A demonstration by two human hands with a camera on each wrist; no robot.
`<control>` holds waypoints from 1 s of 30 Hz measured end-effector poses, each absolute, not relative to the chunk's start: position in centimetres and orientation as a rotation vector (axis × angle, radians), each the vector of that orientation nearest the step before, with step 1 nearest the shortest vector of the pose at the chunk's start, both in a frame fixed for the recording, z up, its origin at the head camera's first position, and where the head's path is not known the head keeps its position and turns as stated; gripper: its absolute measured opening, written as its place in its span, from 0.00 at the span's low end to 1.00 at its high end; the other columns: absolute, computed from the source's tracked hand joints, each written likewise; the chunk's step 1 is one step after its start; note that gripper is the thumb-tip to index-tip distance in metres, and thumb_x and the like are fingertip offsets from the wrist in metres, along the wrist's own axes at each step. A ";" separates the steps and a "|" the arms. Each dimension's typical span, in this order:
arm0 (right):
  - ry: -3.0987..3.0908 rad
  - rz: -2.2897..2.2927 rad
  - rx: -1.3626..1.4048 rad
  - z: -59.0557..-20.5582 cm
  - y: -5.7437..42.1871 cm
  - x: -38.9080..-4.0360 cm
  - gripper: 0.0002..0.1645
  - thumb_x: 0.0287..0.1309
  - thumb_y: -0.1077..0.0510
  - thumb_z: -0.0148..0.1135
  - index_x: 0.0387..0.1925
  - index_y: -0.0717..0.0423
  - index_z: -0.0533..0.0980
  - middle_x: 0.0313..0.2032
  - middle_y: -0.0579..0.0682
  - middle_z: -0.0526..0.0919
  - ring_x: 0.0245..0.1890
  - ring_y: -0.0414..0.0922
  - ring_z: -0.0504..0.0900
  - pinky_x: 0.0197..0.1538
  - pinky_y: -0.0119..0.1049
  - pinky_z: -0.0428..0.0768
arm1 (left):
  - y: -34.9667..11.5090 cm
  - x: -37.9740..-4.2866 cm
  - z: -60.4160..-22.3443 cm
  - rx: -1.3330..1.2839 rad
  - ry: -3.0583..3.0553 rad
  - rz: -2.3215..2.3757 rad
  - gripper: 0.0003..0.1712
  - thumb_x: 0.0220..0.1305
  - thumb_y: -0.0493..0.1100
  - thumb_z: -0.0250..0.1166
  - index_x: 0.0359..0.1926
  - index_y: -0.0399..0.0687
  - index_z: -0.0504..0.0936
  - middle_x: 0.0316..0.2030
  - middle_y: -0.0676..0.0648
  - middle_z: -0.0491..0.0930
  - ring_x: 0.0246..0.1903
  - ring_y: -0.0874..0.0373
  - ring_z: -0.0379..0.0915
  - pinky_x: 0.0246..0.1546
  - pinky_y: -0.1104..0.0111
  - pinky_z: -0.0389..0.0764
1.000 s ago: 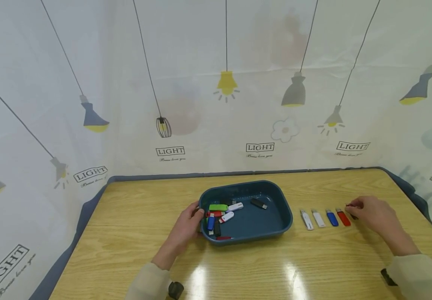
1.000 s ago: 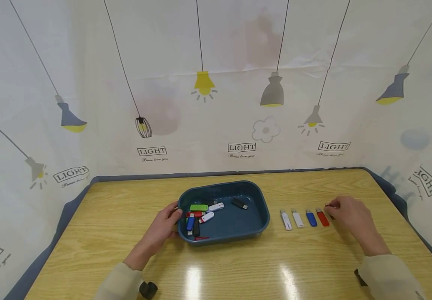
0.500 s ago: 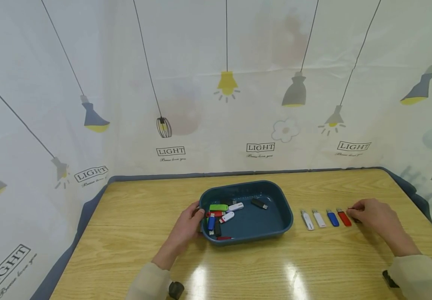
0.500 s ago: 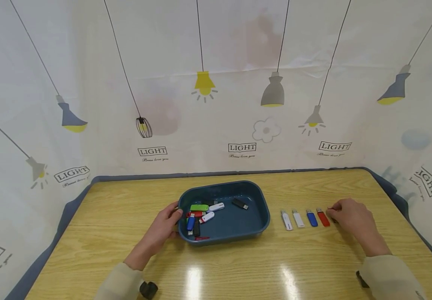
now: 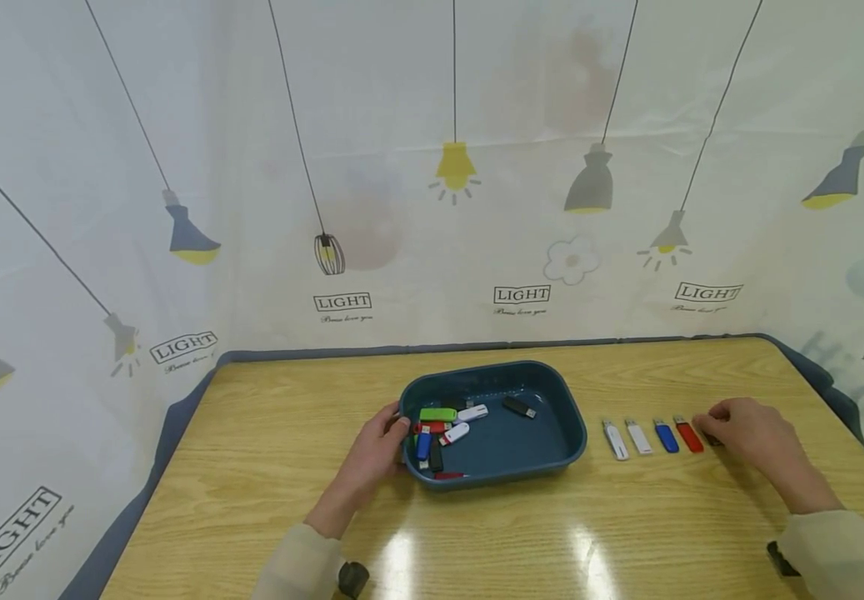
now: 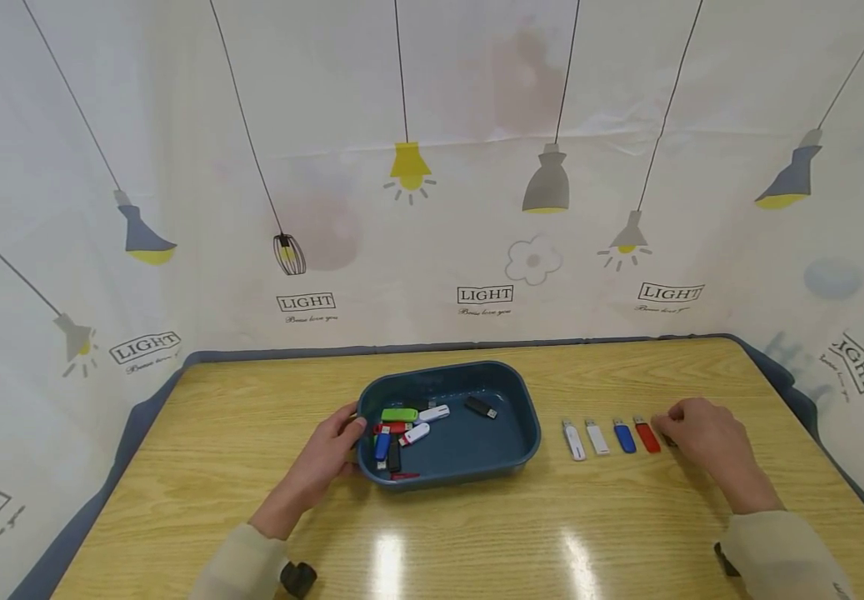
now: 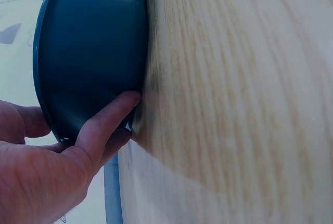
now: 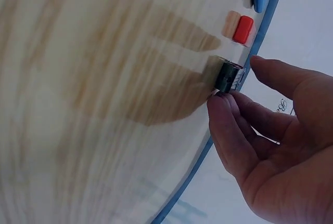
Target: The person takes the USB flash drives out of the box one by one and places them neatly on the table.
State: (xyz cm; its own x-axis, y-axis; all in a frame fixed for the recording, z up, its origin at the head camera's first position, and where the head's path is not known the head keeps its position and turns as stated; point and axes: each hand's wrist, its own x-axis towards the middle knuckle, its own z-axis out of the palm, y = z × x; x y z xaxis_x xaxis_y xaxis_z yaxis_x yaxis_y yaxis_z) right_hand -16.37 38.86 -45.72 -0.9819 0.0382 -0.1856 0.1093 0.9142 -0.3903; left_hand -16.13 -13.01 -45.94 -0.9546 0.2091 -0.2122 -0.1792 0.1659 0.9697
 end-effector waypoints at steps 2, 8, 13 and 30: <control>2.919 -0.584 0.109 -45.5 38.7 -16.3 0.25 0.72 0.48 0.61 0.40 0.70 0.82 0.34 0.62 0.84 0.30 0.55 0.80 0.31 0.47 0.76 | -13.0 -16.2 -45.9 0.014 2.159 1.841 0.31 0.83 0.43 0.46 0.79 0.35 0.56 0.71 0.30 0.66 0.64 0.36 0.70 0.51 0.46 0.84; 3.031 -0.543 0.012 -43.9 36.9 -16.1 0.34 0.75 0.47 0.58 0.57 0.79 0.74 0.49 0.76 0.80 0.43 0.68 0.81 0.38 0.59 0.81 | -13.0 -16.2 -45.8 0.010 2.166 1.834 0.30 0.83 0.43 0.46 0.79 0.35 0.56 0.71 0.30 0.66 0.63 0.37 0.71 0.50 0.48 0.85; 3.125 -0.584 -0.080 -41.9 33.4 -15.8 0.36 0.74 0.43 0.60 0.58 0.77 0.74 0.51 0.75 0.80 0.47 0.68 0.80 0.42 0.62 0.81 | -13.0 -16.2 -45.8 0.030 2.147 1.864 0.29 0.83 0.41 0.45 0.78 0.34 0.57 0.71 0.28 0.64 0.63 0.34 0.71 0.48 0.47 0.86; 3.251 -0.715 -0.505 -39.4 21.7 -16.7 0.20 0.72 0.53 0.64 0.53 0.66 0.81 0.51 0.63 0.83 0.48 0.59 0.84 0.47 0.57 0.84 | -13.1 -16.3 -46.0 0.036 2.144 1.869 0.29 0.83 0.42 0.46 0.78 0.34 0.58 0.71 0.28 0.65 0.60 0.36 0.73 0.46 0.48 0.87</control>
State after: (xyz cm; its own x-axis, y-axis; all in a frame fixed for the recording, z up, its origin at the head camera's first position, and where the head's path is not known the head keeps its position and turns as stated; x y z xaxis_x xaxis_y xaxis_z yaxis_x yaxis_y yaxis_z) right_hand -16.65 21.74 -39.39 -0.9304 -0.2386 0.2783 -0.3333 0.8665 -0.3716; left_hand -16.30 -13.09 -46.02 -0.9558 0.2111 -0.2045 -0.1738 0.1552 0.9725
